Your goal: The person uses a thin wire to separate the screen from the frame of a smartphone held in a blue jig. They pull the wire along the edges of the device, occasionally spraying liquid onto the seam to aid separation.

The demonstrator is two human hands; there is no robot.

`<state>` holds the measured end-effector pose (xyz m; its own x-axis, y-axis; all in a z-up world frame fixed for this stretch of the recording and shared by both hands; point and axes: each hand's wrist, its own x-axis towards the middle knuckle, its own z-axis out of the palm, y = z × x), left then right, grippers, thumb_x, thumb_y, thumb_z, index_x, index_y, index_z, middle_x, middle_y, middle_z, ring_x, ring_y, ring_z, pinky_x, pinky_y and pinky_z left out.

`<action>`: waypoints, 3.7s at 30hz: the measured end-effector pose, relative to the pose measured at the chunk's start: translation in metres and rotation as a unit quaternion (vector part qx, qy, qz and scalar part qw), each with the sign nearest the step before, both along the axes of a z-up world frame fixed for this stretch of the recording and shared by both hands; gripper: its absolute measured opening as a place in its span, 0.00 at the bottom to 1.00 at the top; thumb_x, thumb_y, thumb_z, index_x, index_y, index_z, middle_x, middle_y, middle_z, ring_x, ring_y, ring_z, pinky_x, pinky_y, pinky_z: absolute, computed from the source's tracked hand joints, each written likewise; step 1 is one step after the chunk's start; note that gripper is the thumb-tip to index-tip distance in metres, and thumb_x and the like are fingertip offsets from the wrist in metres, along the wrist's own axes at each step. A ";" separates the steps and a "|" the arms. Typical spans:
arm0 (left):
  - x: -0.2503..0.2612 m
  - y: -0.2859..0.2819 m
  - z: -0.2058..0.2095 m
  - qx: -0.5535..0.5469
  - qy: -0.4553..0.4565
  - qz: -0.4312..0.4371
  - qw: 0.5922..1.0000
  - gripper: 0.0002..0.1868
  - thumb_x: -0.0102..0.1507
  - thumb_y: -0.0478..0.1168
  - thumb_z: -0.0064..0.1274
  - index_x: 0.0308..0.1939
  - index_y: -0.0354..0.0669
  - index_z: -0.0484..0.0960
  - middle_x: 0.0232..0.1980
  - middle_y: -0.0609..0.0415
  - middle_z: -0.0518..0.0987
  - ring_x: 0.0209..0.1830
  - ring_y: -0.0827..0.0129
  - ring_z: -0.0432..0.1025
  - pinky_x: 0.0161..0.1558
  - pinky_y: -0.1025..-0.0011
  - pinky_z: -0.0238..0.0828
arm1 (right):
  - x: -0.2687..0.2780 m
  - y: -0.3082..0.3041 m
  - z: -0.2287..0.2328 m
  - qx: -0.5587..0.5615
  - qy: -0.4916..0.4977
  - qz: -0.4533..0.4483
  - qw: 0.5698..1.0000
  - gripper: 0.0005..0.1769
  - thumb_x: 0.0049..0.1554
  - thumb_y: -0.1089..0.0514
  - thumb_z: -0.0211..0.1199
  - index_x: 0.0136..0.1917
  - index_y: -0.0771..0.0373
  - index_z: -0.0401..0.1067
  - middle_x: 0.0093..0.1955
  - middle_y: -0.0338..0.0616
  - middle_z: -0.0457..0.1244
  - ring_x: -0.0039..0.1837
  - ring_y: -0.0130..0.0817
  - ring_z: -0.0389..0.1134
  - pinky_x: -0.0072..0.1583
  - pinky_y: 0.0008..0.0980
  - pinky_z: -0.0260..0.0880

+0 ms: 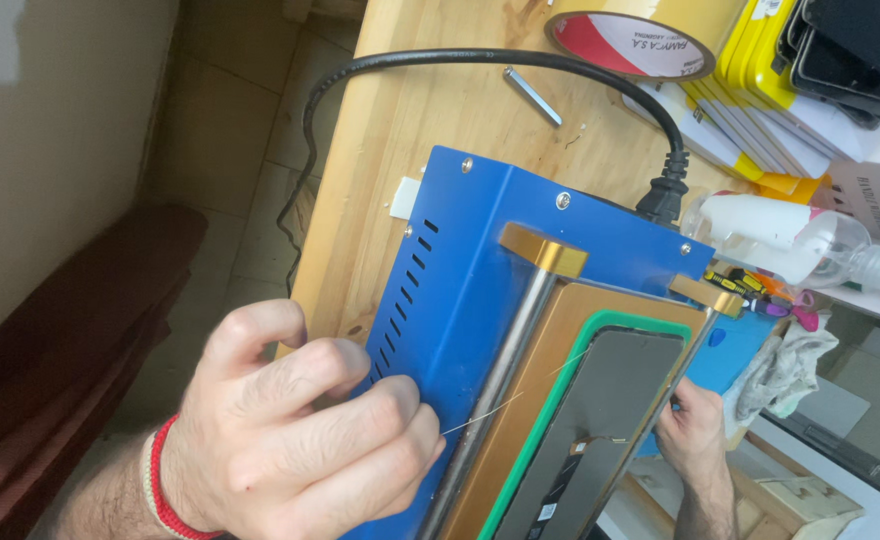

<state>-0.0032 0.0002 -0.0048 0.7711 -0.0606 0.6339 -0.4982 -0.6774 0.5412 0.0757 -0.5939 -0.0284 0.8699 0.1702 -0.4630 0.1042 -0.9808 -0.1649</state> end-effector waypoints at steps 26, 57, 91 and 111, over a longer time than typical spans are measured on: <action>-0.046 0.011 -0.026 -0.035 0.037 0.011 0.999 0.09 0.67 0.43 0.56 0.30 0.55 0.81 0.34 0.69 0.82 0.27 0.67 0.62 0.42 0.59 0.54 | 0.026 0.022 -0.005 0.009 -0.029 0.084 0.996 0.14 0.68 0.54 0.62 0.40 0.57 0.80 0.35 0.35 0.69 0.38 0.32 0.60 0.43 0.39 0.64; -0.144 0.033 -0.062 -0.050 0.185 0.062 0.980 0.09 0.67 0.43 0.54 0.32 0.52 0.84 0.35 0.67 0.83 0.31 0.64 0.65 0.53 0.57 0.51 | 0.062 0.082 -0.014 0.214 -0.061 0.224 0.949 0.13 0.68 0.50 0.62 0.45 0.55 0.79 0.45 0.35 0.73 0.46 0.35 0.74 0.51 0.38 0.76; -0.126 -0.037 -0.035 -0.095 0.349 0.152 0.920 0.07 0.74 0.30 0.44 0.45 0.37 0.79 0.42 0.48 0.79 0.44 0.58 0.70 0.52 0.63 0.67 | 0.085 0.120 0.020 0.434 0.085 0.248 0.862 0.20 0.69 0.49 0.48 0.40 0.59 0.71 0.35 0.38 0.65 0.35 0.38 0.65 0.41 0.36 0.67; -0.102 -0.056 -0.021 -0.041 0.359 0.161 0.918 0.07 0.75 0.29 0.45 0.47 0.37 0.80 0.47 0.47 0.81 0.46 0.58 0.72 0.54 0.63 0.69 | 0.073 0.101 0.023 0.471 0.116 0.234 0.842 0.20 0.68 0.51 0.50 0.37 0.58 0.70 0.32 0.40 0.59 0.34 0.41 0.60 0.40 0.37 0.61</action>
<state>-0.1051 -0.0559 -0.0255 0.9614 0.2700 -0.0522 0.2264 -0.6692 0.7078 0.1484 -0.4925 -0.0052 0.5104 0.8563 -0.0789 0.3004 -0.2635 -0.9167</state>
